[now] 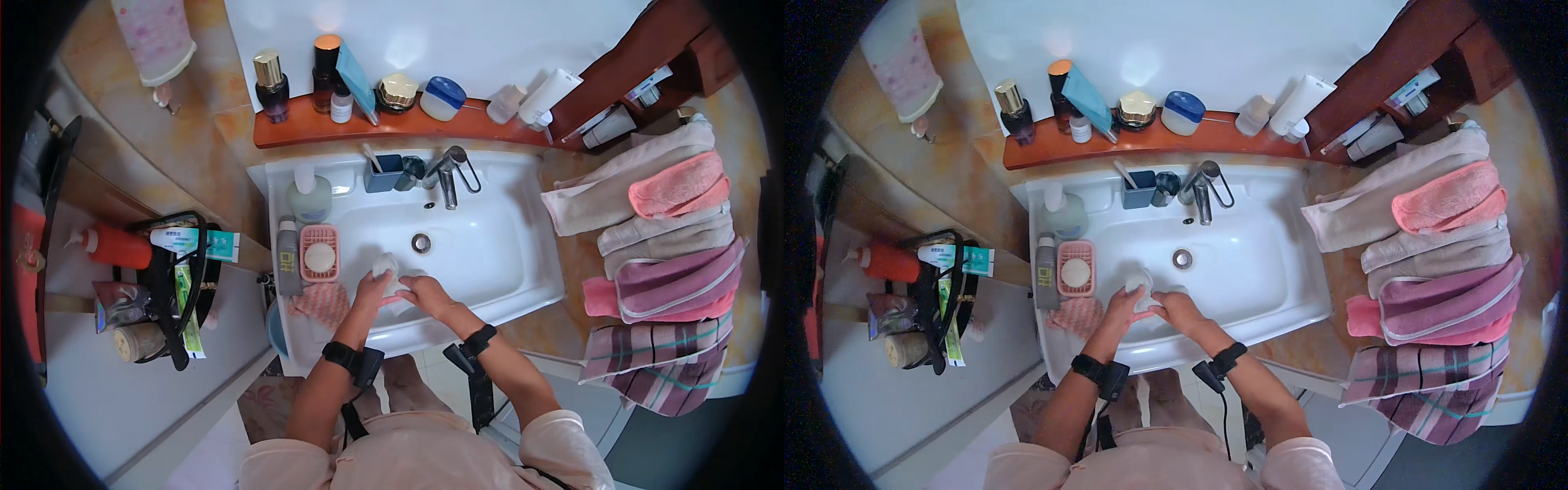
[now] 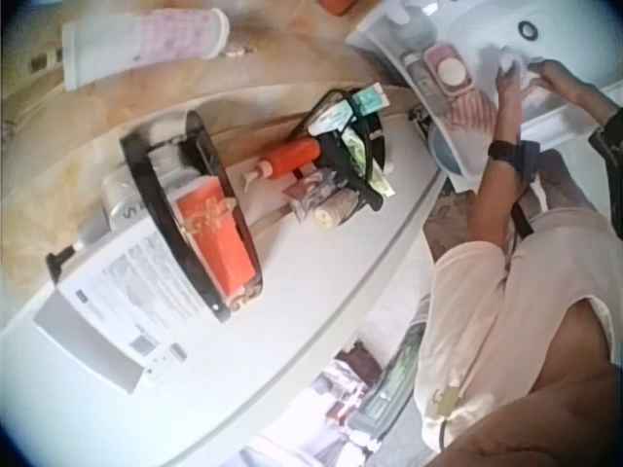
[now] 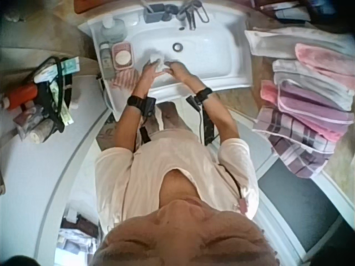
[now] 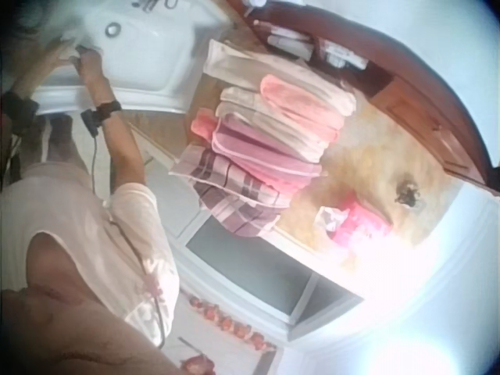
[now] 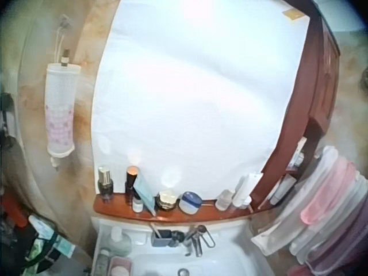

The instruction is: The person cleans a bathroom sink using a white cloth and bar soap. They rub the cloth with soap, wipe the basin and faucet, rinse the cloth under running water, and continue wiping the sink surface until the end of the clip.

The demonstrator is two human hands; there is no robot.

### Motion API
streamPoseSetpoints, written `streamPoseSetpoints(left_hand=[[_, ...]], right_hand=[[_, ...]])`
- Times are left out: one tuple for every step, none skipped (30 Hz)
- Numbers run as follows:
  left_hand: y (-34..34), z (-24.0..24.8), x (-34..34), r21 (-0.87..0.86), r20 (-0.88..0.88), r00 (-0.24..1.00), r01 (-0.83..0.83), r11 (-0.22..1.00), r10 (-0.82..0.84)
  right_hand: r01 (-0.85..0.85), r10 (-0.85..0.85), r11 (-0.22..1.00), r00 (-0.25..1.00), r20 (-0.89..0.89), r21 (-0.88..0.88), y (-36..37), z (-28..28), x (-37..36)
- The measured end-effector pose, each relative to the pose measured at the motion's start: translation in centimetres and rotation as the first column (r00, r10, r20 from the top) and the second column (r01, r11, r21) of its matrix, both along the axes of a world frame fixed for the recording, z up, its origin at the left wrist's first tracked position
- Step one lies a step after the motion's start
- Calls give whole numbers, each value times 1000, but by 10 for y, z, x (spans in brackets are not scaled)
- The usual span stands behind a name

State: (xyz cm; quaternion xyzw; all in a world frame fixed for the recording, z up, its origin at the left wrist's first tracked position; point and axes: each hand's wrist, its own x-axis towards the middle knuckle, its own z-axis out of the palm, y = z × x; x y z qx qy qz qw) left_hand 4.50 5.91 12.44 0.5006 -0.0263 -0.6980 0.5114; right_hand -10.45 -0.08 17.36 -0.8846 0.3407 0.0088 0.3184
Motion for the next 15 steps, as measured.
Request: streamPoseSetpoints(left_hand=[[0,-8,3,5,96,995,28,1000,-29],[-1,-15,5,5,195,979,60,998,-60],[-2,-19,4,54,305,947,89,995,-101],[-3,-21,1,-95,473,880,4,996,41],[-3,-20,-3,-206,623,762,-58,977,177],[-6,-17,-7,-259,731,634,-85,962,253],[-4,-11,-10,-453,595,735,-29,891,326],[-4,-4,-10,-451,608,770,137,882,192],[-4,3,-10,-455,624,779,302,838,58],[-4,10,-10,-483,637,769,449,752,-50],[-4,15,-13,-463,528,842,395,794,-111],[-8,18,-13,-350,594,797,380,856,-111],[-13,18,-13,-310,631,773,337,889,-73],[-17,16,-14,-271,666,745,291,918,-39],[-18,13,-19,-291,738,671,213,933,77]], right_hand=[[10,-10,1000,999,51,-8,-1,3,-1],[36,-35,999,997,65,-14,-3,8,-3],[46,-44,998,998,53,-32,-6,13,-5],[104,-110,993,990,90,62,-8,18,-7],[148,-163,978,982,96,148,-11,24,-11],[203,-226,949,972,71,241,-16,28,-13],[187,-203,947,979,35,260,-22,32,-15],[180,-253,910,955,155,374,-29,33,-16],[166,-314,862,917,247,478,-35,33,-16],[114,-386,793,854,349,599,-41,31,-17],[140,-391,791,865,315,595,-50,28,-19],[165,-414,787,855,311,595,-54,23,-19],[182,-451,772,833,322,609,-58,17,-20],[201,-487,756,809,329,623,-61,11,-21],[280,-478,750,856,198,599,-62,4,-23]])
